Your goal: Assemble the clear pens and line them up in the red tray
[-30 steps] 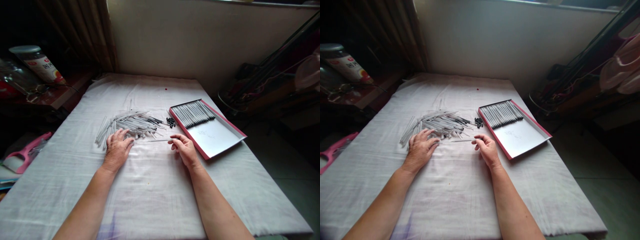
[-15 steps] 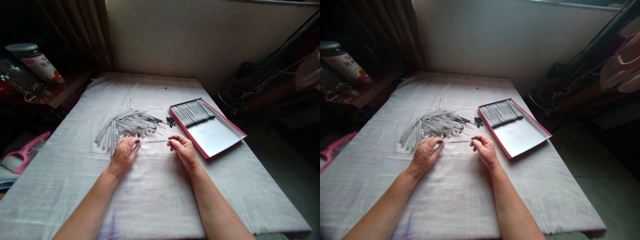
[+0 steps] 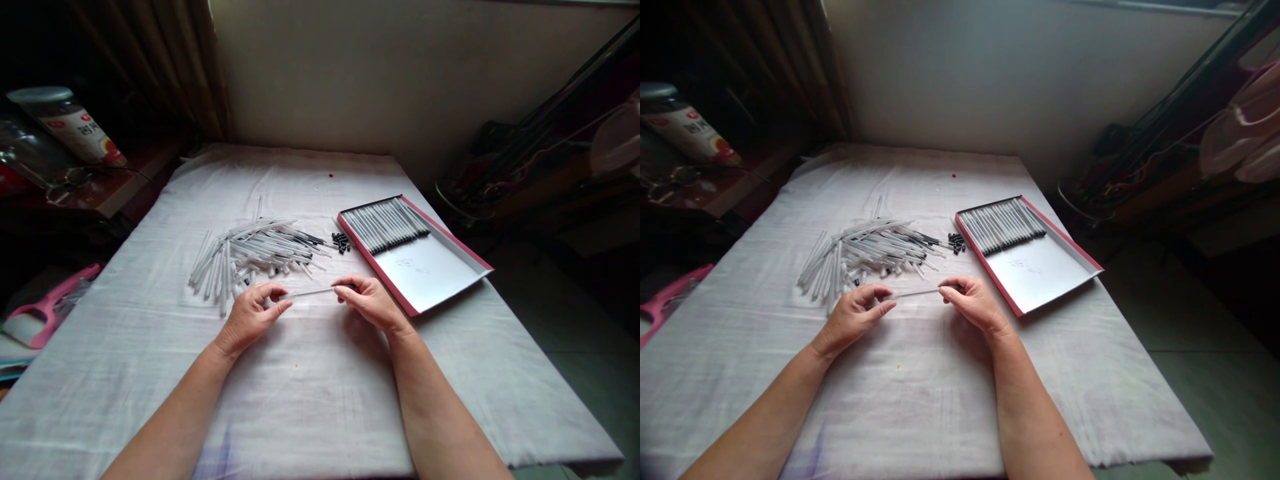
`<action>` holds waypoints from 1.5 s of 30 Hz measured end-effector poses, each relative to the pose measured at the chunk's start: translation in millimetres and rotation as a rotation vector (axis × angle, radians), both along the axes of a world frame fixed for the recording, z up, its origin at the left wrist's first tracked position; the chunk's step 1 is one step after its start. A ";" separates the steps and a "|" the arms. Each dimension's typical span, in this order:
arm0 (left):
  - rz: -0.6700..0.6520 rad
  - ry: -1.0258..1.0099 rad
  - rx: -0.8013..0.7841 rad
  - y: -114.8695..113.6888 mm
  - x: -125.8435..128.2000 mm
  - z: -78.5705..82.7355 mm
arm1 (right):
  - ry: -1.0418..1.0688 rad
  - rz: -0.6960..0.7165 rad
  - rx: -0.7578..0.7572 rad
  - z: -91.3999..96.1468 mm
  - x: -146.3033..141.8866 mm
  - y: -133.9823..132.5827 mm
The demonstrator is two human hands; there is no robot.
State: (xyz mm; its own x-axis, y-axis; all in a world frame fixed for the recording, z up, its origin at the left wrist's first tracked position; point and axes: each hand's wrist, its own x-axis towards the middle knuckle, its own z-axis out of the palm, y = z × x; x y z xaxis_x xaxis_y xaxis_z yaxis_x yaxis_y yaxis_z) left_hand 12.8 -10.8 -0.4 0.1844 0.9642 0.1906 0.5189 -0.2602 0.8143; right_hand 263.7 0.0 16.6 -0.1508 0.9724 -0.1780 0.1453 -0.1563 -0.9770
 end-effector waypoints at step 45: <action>0.076 -0.108 -0.086 8.2 11.3 -9.4 | -0.993 -0.507 0.106 10.3 35.1 96.1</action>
State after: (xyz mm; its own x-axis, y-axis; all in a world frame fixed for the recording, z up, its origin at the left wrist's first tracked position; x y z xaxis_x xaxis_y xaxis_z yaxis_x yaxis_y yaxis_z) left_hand 24.0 -2.6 -9.8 0.0927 0.9882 0.1218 0.4424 -0.1505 0.8841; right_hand 298.8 96.1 26.9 0.4298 0.8986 0.0882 0.8112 -0.3414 -0.4748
